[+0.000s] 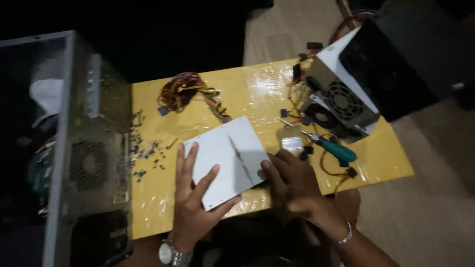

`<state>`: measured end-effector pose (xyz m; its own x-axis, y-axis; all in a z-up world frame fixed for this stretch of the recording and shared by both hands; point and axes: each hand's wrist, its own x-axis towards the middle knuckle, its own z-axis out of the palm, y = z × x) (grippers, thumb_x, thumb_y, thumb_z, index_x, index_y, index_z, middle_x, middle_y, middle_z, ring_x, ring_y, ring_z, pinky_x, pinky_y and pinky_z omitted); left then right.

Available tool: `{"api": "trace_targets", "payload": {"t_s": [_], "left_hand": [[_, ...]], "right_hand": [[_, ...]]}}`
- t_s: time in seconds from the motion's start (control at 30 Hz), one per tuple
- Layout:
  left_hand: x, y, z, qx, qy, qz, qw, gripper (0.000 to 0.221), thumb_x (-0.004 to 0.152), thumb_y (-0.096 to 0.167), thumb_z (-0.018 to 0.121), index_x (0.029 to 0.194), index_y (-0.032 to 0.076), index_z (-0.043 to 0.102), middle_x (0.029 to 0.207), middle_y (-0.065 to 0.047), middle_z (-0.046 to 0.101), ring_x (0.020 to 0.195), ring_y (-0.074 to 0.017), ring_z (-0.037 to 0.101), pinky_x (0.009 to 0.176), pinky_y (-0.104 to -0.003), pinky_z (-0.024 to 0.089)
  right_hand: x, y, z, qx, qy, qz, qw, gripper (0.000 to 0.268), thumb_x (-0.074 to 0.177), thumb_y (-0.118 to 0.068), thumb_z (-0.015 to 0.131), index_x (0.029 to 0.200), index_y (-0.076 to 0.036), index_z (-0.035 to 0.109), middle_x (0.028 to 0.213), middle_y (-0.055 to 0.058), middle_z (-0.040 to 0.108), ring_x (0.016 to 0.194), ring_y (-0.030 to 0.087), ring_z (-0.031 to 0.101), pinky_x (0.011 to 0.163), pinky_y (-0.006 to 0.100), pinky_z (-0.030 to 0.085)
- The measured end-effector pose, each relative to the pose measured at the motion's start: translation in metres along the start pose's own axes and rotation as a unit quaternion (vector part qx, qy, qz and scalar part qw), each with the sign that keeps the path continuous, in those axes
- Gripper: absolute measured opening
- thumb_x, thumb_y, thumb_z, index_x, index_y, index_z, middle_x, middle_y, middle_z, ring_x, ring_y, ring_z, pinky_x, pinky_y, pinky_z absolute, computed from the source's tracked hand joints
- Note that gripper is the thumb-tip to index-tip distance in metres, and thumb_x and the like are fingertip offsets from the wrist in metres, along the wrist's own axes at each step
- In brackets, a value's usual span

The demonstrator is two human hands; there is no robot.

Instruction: Cleaning internal components of a power supply unit with a brush and reassembling the metal casing using a screwdriver.

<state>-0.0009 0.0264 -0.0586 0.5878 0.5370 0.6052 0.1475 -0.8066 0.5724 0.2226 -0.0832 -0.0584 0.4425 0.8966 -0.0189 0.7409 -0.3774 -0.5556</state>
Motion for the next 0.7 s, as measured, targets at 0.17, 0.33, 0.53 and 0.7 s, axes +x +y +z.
{"api": "trace_targets", "payload": {"t_s": [0.17,0.33,0.53,0.7], "left_hand": [[-0.001,-0.01,0.001,-0.005,-0.013,0.02,1.0,0.082,0.084,0.037,0.09,0.152,0.027,0.045,0.17,-0.02,0.024,0.162,-0.051,0.014,0.13,-0.071,0.027],[0.002,-0.018,-0.001,-0.03,-0.029,0.029,0.999,0.086,0.085,0.038,0.091,0.155,0.03,0.041,0.172,-0.019,0.021,0.163,-0.0512,0.013,0.131,-0.073,0.027],[-0.001,-0.01,-0.006,-0.009,-0.046,0.009,0.999,0.088,0.081,0.034,0.094,0.153,0.023,0.044,0.171,-0.021,0.016,0.162,-0.0498,0.011,0.13,-0.069,0.027],[-0.025,0.013,-0.021,0.035,-0.003,-0.062,0.997,0.106,0.082,0.053,0.085,0.16,0.01,0.028,0.17,-0.024,0.013,0.162,-0.0449,0.015,0.131,-0.063,0.026]], "right_hand": [[-0.03,0.013,-0.046,0.096,0.228,-0.052,0.968,0.021,0.095,-0.019,0.071,0.108,-0.002,0.069,0.113,0.015,0.067,0.1,0.027,0.069,0.085,0.036,0.054],[-0.032,0.08,-0.05,-0.265,0.254,-0.101,0.925,0.037,0.098,-0.026,0.073,0.129,-0.006,0.074,0.12,0.015,0.067,0.096,0.039,0.055,0.08,0.046,0.049],[-0.024,0.119,-0.051,-0.256,0.225,-0.132,0.931,0.033,0.096,-0.018,0.069,0.122,0.001,0.074,0.111,0.024,0.065,0.098,0.044,0.057,0.081,0.051,0.046],[-0.036,0.149,-0.042,-0.214,0.183,-0.08,0.956,0.034,0.102,-0.023,0.065,0.117,0.007,0.069,0.119,0.03,0.064,0.112,0.047,0.059,0.094,0.054,0.049]]}}
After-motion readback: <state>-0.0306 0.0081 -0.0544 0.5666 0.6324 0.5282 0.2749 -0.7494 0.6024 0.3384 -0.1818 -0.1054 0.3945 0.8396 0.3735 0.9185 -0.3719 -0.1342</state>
